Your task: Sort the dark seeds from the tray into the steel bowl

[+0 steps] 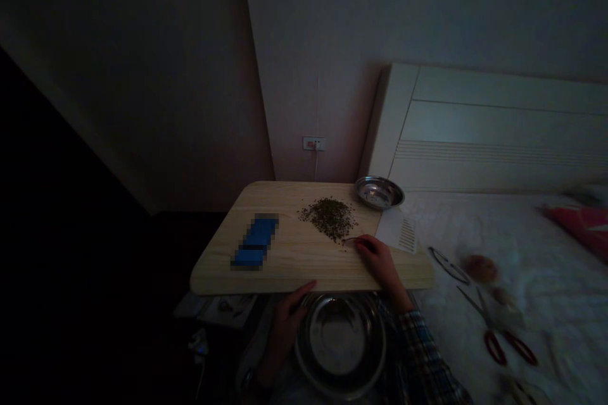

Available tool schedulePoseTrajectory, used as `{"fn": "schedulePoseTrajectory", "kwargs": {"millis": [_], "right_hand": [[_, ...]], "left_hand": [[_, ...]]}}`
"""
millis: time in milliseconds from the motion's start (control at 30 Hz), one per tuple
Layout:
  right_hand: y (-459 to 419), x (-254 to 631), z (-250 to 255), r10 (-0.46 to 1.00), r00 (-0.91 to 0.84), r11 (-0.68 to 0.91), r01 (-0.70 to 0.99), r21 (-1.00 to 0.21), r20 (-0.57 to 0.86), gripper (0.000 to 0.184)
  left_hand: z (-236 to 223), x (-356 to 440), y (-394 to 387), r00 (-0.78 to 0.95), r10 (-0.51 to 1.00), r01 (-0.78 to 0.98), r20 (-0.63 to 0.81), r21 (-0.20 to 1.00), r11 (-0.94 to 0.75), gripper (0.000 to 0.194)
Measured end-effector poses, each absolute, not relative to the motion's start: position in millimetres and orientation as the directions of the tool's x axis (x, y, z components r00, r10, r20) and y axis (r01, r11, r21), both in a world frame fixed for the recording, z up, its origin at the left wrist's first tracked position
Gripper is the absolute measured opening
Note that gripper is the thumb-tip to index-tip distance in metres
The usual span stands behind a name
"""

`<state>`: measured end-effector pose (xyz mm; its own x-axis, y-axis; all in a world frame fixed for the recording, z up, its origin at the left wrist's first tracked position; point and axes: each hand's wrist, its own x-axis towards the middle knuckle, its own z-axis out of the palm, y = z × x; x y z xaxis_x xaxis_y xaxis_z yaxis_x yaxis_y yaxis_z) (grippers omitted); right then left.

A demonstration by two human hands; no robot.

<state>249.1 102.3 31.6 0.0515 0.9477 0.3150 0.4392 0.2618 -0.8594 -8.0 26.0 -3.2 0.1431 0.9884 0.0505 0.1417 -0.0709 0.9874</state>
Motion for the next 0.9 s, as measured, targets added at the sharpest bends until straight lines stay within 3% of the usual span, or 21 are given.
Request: {"fn": "schedulePoseTrajectory", "kwargs": {"millis": [900], "right_hand": [[105.2,244.2,34.8,0.945,0.014,0.295,0.385,-0.874,0.325,0.022]], "left_hand": [[-2.5,-6.8,26.2,0.133,0.990,0.135,0.042,0.989,-0.060,0.040]]}}
